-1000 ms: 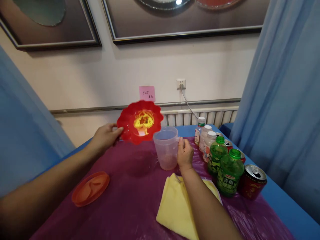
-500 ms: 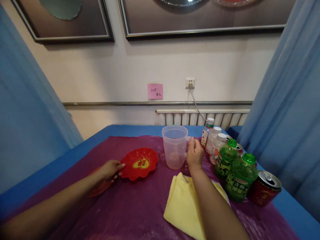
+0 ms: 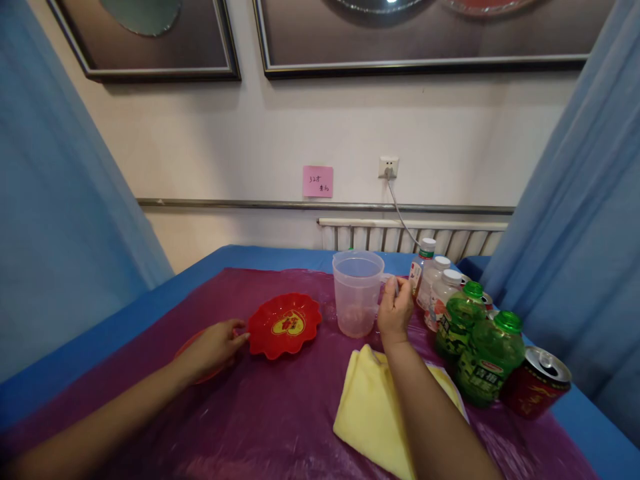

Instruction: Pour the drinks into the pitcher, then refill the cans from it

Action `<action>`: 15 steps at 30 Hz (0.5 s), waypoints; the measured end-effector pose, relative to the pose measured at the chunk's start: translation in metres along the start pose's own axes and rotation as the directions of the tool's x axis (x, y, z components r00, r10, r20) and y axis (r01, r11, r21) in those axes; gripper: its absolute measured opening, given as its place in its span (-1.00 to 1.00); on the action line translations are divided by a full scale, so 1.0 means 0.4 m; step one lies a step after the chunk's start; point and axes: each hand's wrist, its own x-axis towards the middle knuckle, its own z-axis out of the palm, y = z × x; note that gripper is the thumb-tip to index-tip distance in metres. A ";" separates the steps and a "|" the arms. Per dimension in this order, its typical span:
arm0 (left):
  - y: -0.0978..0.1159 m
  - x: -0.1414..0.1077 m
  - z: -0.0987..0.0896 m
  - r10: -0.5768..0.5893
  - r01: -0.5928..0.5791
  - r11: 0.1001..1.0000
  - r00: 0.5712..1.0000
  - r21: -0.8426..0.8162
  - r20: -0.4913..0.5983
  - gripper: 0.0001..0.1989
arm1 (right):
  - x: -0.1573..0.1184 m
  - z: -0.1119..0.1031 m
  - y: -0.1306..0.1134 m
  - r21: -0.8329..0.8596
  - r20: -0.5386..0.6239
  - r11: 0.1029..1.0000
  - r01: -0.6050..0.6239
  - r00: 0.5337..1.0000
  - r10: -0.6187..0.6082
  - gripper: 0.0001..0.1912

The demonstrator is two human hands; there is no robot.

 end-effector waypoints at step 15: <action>0.242 -0.112 0.141 0.510 -0.514 0.857 0.857 0.035 0.073 -0.62 | -0.037 -0.099 -0.231 -0.124 0.110 0.908 0.401 0.915 -0.389 -0.69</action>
